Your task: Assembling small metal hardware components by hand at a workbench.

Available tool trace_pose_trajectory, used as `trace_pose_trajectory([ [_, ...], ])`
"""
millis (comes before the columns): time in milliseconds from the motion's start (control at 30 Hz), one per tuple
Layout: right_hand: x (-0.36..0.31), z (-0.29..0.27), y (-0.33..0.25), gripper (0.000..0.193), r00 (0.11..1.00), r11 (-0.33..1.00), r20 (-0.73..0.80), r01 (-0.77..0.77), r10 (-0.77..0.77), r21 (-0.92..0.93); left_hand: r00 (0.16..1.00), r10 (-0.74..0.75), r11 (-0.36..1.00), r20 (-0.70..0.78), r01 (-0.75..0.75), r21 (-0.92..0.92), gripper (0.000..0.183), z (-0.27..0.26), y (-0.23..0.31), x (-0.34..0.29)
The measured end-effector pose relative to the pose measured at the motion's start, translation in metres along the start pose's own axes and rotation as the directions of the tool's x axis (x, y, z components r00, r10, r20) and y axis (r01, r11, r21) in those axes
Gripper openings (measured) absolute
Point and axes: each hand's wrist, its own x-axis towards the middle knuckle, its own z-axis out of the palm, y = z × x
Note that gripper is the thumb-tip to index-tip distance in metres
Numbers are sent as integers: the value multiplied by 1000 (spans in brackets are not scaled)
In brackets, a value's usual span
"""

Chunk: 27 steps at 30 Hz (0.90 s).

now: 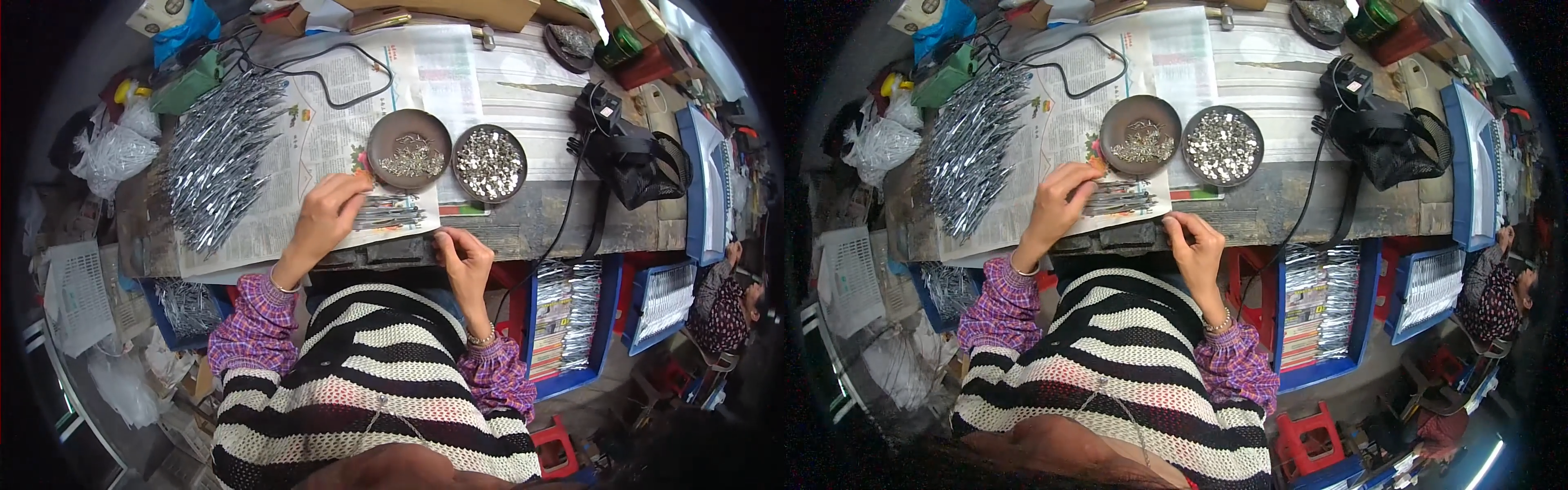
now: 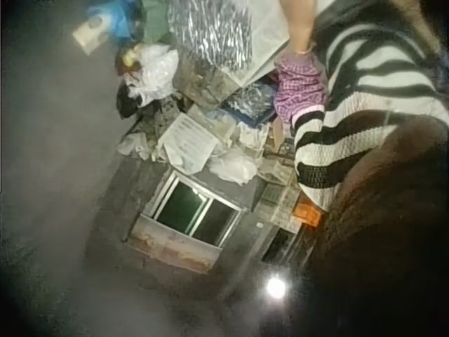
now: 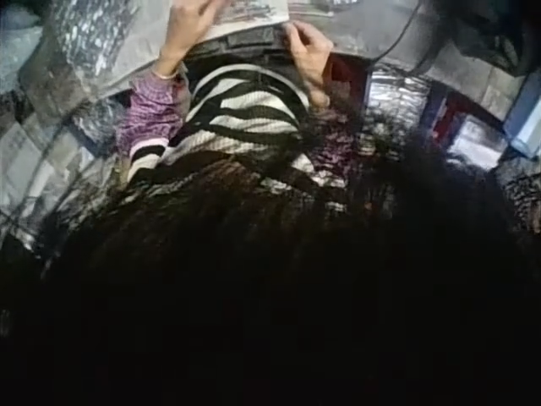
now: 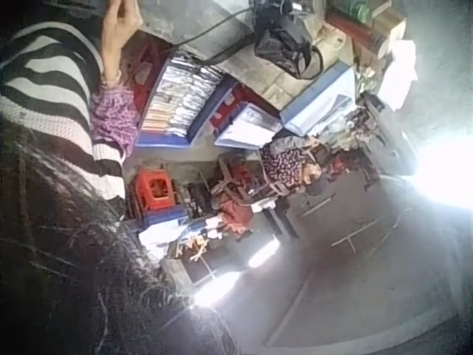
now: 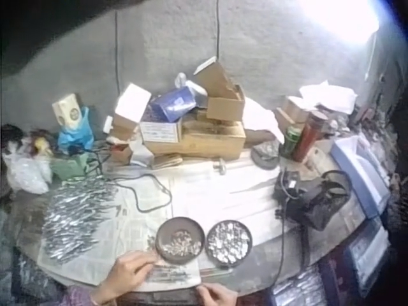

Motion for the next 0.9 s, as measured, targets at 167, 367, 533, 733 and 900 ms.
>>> trace_pose_trajectory([
  [167,2,-2,-5,8,998,998,-7,-64,64,-4,957,-281,956,69,285,-63,17,-25,-15,-13],
  [367,1,4,-8,9,995,994,24,-96,95,49,990,-135,987,52,139,-82,14,-23,-16,-29],
  [533,-3,-3,1,10,979,966,21,-203,202,160,978,-208,976,-27,205,-79,10,-42,-19,-38],
  [733,-3,-6,-5,13,973,941,73,-231,219,249,903,-256,893,-345,358,274,20,-101,-62,-80],
  [900,-1,-2,-6,13,990,990,27,-142,141,22,883,-225,797,-411,409,444,31,-101,-73,-84],
])
